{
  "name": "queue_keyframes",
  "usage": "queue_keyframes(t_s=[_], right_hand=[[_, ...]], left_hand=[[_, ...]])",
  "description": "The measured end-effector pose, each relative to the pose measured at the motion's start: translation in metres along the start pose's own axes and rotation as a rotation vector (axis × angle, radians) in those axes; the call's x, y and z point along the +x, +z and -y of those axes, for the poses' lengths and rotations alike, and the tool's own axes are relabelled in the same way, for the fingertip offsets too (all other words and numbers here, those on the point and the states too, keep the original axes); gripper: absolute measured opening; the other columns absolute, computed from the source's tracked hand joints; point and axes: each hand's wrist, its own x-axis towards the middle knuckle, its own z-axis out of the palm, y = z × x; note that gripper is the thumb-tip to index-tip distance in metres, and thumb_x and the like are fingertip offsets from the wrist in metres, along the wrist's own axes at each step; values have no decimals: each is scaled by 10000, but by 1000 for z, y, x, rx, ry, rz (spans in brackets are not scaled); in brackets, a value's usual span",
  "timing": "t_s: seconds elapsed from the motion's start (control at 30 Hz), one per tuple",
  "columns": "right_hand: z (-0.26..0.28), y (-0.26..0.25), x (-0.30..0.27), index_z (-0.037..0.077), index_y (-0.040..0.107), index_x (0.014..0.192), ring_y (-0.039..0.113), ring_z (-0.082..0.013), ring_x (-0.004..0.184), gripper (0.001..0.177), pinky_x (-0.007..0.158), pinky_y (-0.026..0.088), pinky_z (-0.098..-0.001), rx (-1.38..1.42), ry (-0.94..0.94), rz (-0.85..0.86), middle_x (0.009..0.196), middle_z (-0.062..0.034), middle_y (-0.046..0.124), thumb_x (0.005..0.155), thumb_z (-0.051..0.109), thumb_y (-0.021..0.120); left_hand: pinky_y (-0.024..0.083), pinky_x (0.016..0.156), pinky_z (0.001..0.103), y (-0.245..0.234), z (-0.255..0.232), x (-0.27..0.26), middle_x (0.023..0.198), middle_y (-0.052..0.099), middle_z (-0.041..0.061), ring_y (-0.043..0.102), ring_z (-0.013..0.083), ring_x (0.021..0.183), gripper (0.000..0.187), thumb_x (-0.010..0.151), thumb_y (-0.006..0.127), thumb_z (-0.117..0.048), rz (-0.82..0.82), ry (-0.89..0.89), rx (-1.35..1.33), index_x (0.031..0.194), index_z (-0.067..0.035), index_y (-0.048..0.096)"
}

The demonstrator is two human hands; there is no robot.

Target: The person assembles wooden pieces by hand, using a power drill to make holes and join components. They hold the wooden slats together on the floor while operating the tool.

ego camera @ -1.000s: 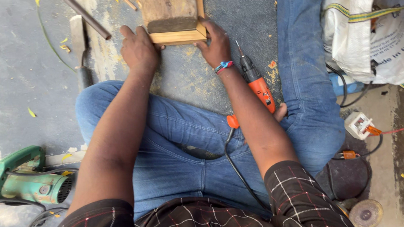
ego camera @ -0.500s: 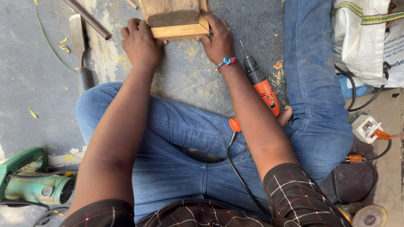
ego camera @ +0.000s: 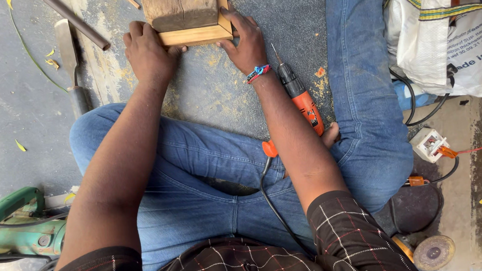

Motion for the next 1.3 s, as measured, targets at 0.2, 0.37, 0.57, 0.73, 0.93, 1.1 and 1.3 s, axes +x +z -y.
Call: queue_keyframes(t_s=[0.2,0.37,0.57,0.73,0.93,1.1,1.3], right_hand=[[2,0,3,83,612,1357,673,-273,1164,650,894,613,-308,-38,-60,-41,1313,-126,688,785,44,917],[-1,-3,-3,83,623,1334,687,-301,1129,691,960,575,-391,-85,-104,-64,1317,-163,680,723,95,944],[2,-1,-25,62,614,1365,675,-358,1136,714,1038,515,-445,-164,-109,-24,1277,-154,703,733,125,939],[22,-3,-48,21,604,1351,656,-388,1152,708,1028,506,-459,-231,-114,-14,1327,-225,657,734,137,931],[66,-2,-82,-10,602,1344,627,-438,1160,703,1002,513,-456,-315,-47,91,1327,-295,622,720,104,905],[96,-13,-94,0,616,1335,682,-391,1112,632,964,559,-432,-288,-18,194,1249,-248,686,741,17,830],[99,-22,-94,41,652,1340,779,-284,885,511,804,620,-375,-98,104,197,1070,-219,733,843,-57,723]], left_hand=[[426,980,520,2,0,-2,1295,490,154,460,365,1205,736,770,925,-466,-30,28,39,1213,4,571],[437,960,514,4,1,-9,1288,487,163,470,371,1203,736,794,921,-455,-75,59,39,1232,15,563],[466,967,498,4,4,-16,1279,520,145,489,377,1225,675,761,931,-405,-58,61,31,1198,-18,591],[460,942,517,-10,-3,-29,1296,536,165,486,390,1224,690,721,928,-424,-24,59,82,1204,-34,625],[338,1090,564,-22,-22,-49,1210,641,90,464,400,1334,373,676,875,-294,-23,369,161,1019,-193,770],[339,1129,485,-22,-29,-61,1226,661,34,528,296,1287,350,739,822,-168,231,585,26,1083,-223,782],[317,1111,493,-24,-35,-60,1180,666,32,561,284,1198,479,662,881,-183,285,586,119,1126,-218,765]])
